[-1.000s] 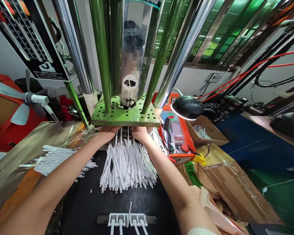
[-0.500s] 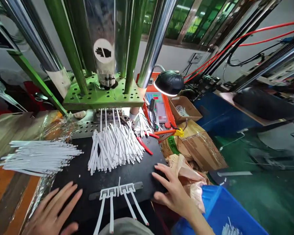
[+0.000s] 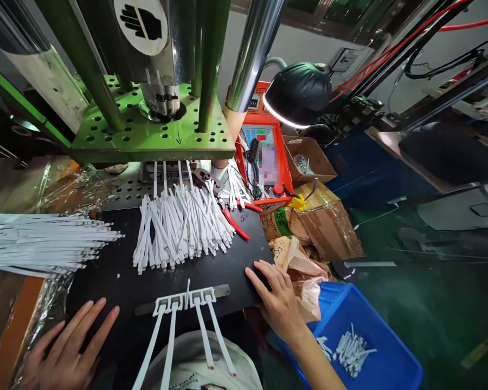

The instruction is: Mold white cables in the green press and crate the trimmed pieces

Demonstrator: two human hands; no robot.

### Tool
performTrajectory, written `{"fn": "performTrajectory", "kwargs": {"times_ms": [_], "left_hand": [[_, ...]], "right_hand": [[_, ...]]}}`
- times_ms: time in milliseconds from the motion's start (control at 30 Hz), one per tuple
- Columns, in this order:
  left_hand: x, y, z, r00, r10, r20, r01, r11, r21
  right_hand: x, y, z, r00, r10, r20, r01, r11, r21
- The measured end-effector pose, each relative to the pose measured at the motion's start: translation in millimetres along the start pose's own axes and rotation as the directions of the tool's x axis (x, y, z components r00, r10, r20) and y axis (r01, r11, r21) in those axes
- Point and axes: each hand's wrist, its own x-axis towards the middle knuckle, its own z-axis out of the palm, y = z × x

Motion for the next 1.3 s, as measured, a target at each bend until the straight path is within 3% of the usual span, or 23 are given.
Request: {"fn": "performTrajectory", "kwargs": {"times_ms": [133,333,500,600,700,800,933,1067,1100,1133,1233,1300], "left_hand": [[-2,-4,2.9,0.999,0.04,0.005,-0.04,0.99,0.133],[7,-3,-5.8,0.991,0.13,0.024,-0.132,0.975,0.179],[12,6,-14.4,0.997,0.067,0.037,-0.073,0.982,0.173],[26,15,-24.6,0.998,0.069,0.006,-0.069,0.991,0.111],[52,29,-32.9,0.996,0.088,-0.026,-0.088,0.996,-0.027],[75,41,-30.1,0.991,0.131,-0.02,-0.132,0.98,-0.15],[89,47,-18.6,0.989,0.137,0.057,-0.111,0.938,-0.328],[94,45,-19.1,0.971,0.183,0.154,-0.104,0.903,-0.418],[96,45,-21.1,0.967,0.188,0.172,-0.101,0.901,-0.422],[98,45,-23.4,0.963,0.19,0.192,-0.095,0.903,-0.419],[99,49,-29.3,0.965,0.175,0.196,-0.085,0.913,-0.398],[97,51,-31.7,0.979,0.158,0.128,-0.096,0.915,-0.391]], "right_hand": [[1,-1,-1,1.0,0.017,0.01,-0.017,1.0,0.002],[3,-4,1,1.0,0.024,0.012,-0.024,0.999,0.03],[2,-3,-5,0.997,0.059,0.041,-0.061,0.996,0.063],[14,-10,-18,0.992,-0.003,0.126,-0.024,0.977,0.214],[37,-28,-24,0.99,-0.112,0.084,0.063,0.894,0.444],[61,-47,-19,0.979,-0.191,0.074,0.119,0.824,0.554],[91,-45,-12,0.925,-0.34,0.172,0.165,0.765,0.623],[135,-31,-12,0.787,-0.547,0.284,0.193,0.657,0.729],[149,-32,-11,0.776,-0.566,0.277,0.2,0.637,0.744],[163,-34,-10,0.795,-0.553,0.249,0.205,0.631,0.748],[200,-49,-4,0.933,-0.356,0.052,0.221,0.681,0.698],[213,-57,-3,0.968,-0.234,-0.092,0.236,0.714,0.659]]}}
